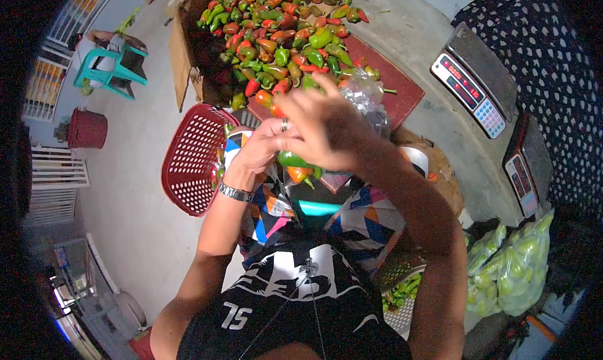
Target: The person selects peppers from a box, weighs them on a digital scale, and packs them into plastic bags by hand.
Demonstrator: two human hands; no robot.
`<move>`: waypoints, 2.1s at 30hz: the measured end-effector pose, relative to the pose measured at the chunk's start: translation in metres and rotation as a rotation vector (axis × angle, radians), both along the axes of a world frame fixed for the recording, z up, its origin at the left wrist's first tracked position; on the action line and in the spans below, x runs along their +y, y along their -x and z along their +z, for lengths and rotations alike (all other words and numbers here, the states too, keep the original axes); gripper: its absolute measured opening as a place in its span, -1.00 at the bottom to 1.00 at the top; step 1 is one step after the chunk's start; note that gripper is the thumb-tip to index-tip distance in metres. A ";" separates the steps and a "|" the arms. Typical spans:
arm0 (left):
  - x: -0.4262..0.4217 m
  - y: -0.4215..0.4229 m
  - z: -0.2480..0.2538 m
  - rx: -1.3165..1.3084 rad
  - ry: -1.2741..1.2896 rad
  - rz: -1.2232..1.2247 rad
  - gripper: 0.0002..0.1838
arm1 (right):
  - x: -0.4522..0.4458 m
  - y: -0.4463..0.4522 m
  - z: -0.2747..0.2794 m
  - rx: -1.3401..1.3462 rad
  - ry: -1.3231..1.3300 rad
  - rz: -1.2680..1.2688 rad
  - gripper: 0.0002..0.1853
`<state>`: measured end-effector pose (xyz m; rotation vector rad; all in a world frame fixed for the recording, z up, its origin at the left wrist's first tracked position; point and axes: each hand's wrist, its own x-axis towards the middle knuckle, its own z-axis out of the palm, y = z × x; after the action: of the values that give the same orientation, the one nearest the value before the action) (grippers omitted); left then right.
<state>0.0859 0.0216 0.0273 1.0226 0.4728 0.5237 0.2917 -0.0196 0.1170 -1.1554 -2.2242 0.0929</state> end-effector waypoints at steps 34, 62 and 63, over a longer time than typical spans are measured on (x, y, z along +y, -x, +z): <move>0.040 -0.029 0.082 0.008 -0.498 -0.312 -0.88 | -0.046 0.015 -0.104 1.734 1.191 0.103 -0.80; -0.031 -0.071 0.125 -0.105 -0.536 -0.114 -0.87 | -0.098 0.080 -0.056 1.881 0.210 0.155 -0.71; -0.029 -0.063 0.118 -0.292 -0.444 -0.284 -0.86 | -0.100 0.077 -0.059 1.893 0.309 0.354 -0.72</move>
<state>0.1492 -0.0069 0.1455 1.3851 -0.0565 0.5223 0.2148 -0.1191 0.0584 -0.2834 -0.6110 1.1387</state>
